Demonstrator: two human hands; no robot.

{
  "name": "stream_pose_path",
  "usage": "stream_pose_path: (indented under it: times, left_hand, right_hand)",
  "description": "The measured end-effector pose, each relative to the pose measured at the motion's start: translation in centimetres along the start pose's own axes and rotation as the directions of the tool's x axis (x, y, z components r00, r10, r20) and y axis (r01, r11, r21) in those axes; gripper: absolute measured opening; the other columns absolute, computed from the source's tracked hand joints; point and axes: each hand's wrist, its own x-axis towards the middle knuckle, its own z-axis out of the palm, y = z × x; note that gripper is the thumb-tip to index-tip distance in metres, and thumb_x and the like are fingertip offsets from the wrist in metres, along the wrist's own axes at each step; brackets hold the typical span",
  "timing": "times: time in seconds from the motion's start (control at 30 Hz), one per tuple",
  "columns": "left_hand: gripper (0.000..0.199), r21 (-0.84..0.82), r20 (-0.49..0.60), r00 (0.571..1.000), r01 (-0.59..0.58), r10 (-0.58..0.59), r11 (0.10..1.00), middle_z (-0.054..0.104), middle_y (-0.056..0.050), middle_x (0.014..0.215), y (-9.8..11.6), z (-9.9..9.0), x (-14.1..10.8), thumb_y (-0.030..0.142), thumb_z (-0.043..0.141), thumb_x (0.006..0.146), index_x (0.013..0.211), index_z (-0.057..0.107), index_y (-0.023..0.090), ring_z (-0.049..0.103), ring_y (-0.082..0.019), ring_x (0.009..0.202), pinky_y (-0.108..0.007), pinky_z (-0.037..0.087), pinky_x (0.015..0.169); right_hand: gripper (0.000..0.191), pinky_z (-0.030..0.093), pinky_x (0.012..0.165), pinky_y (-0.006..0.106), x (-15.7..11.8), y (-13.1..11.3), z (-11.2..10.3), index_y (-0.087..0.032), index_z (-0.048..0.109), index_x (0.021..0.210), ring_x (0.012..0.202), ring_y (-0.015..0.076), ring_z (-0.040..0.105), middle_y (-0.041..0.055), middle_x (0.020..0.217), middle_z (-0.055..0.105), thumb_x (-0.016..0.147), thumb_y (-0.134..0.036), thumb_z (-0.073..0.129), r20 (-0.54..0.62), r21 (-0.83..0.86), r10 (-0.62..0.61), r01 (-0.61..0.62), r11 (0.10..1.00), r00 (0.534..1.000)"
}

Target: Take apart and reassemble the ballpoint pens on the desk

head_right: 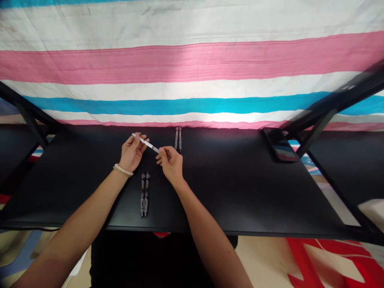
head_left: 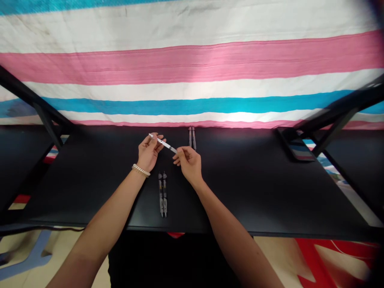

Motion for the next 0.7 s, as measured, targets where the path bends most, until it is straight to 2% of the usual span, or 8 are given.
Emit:
stream_pose_path:
  times: [0.1, 0.2, 0.23, 0.3, 0.37, 0.5, 0.63, 0.7]
  left_hand:
    - [0.03, -0.018, -0.001, 1.0, -0.004, 0.004, 1.0, 0.075, -0.004, 0.091, 0.01, 0.01, -0.09, 0.035, 0.084, 0.07, 0.09, 0.069, 0.018, 0.073, -0.016, 0.083, -0.027, 0.057, 0.079]
    - [0.03, -0.005, 0.009, 1.0, 0.009, -0.009, 1.0, 0.075, -0.004, 0.091, 0.03, -0.04, -0.11, 0.035, 0.083, 0.071, 0.092, 0.069, 0.018, 0.073, -0.016, 0.084, -0.028, 0.057, 0.08]
    - [0.03, 0.0, 0.014, 1.0, 0.01, -0.01, 1.0, 0.074, -0.004, 0.092, 0.02, -0.06, -0.1, 0.035, 0.083, 0.071, 0.092, 0.069, 0.018, 0.073, -0.017, 0.085, -0.029, 0.056, 0.082]
    - [0.03, 0.003, 0.012, 1.0, 0.001, -0.001, 1.0, 0.074, -0.004, 0.093, -0.02, -0.09, -0.07, 0.035, 0.082, 0.072, 0.093, 0.068, 0.018, 0.073, -0.017, 0.087, -0.031, 0.056, 0.084]
    - [0.029, 0.001, -0.005, 1.0, -0.013, 0.013, 1.0, 0.074, -0.005, 0.094, -0.06, -0.11, -0.03, 0.035, 0.082, 0.072, 0.092, 0.068, 0.018, 0.072, -0.017, 0.087, -0.031, 0.055, 0.085]
    - [0.03, 0.012, -0.015, 1.0, -0.011, 0.011, 1.0, 0.074, -0.005, 0.093, -0.06, -0.08, 0.02, 0.035, 0.082, 0.073, 0.092, 0.068, 0.018, 0.072, -0.017, 0.084, -0.03, 0.056, 0.082]
    - [0.029, 0.013, -0.018, 1.0, -0.02, 0.02, 1.0, 0.074, -0.004, 0.092, -0.02, 0.0, 0.01, 0.035, 0.083, 0.072, 0.091, 0.069, 0.018, 0.072, -0.016, 0.083, -0.029, 0.056, 0.081]
    - [0.03, 0.018, -0.015, 1.0, -0.012, 0.012, 1.0, 0.074, -0.004, 0.091, 0.0, 0.05, -0.02, 0.035, 0.083, 0.071, 0.091, 0.069, 0.018, 0.072, -0.016, 0.082, -0.029, 0.056, 0.079]
  right_hand:
    - [0.037, 0.051, 0.05, 0.022, -0.02, 0.15, -0.01, -0.019, 0.063, 0.1, 0.057, 0.0122, 0.066, 0.0027, 0.078, 0.071, 0.084, -0.051, 0.067, 0.008, -0.01, -0.056, 0.056, 0.998, 0.998]
    - [0.04, 0.046, 0.043, 0.021, -0.11, 0.37, 0.01, -0.017, 0.064, 0.086, 0.044, 0.01, 0.06, 0.0001, 0.061, 0.064, 0.092, -0.055, 0.052, 0.079, -0.075, -0.008, 0.014, 0.997, 0.997]
    - [0.043, 0.044, 0.042, 0.021, -0.14, 0.43, 0.01, -0.017, 0.063, 0.086, 0.042, 0.0098, 0.058, -0.0004, 0.058, 0.063, 0.094, -0.056, 0.047, 0.086, -0.089, 0.015, -0.007, 0.996, 0.996]
    - [0.041, 0.047, 0.045, 0.021, -0.18, 0.51, 0.01, -0.018, 0.063, 0.098, 0.047, 0.011, 0.062, 0.0004, 0.065, 0.067, 0.093, -0.056, 0.05, 0.059, -0.103, 0.006, 0.0, 0.995, 0.998]
    - [0.04, 0.051, 0.052, 0.023, -0.22, 0.51, 0.01, -0.019, 0.061, 0.109, 0.055, 0.0124, 0.066, 0.0015, 0.075, 0.07, 0.089, -0.054, 0.058, 0.037, -0.127, -0.055, 0.06, 0.99, 0.998]
    - [0.04, 0.047, 0.046, 0.023, -0.29, 0.33, 0.01, -0.018, 0.065, 0.091, 0.045, 0.0114, 0.059, -0.0005, 0.059, 0.063, 0.095, -0.053, 0.047, 0.118, -0.187, -0.032, 0.054, 0.981, 0.992]
    - [0.036, 0.05, 0.052, 0.023, -0.28, 0.19, 0.0, -0.019, 0.063, 0.101, 0.053, 0.0123, 0.063, 0.0011, 0.07, 0.067, 0.091, -0.052, 0.055, 0.071, -0.187, -0.075, 0.087, 0.979, 0.995]
    - [0.038, 0.047, 0.049, 0.023, -0.24, 0.26, -0.03, -0.018, 0.064, 0.096, 0.047, 0.0111, 0.059, -0.0001, 0.062, 0.064, 0.094, -0.053, 0.049, 0.094, -0.206, -0.045, 0.063, 0.977, 0.995]
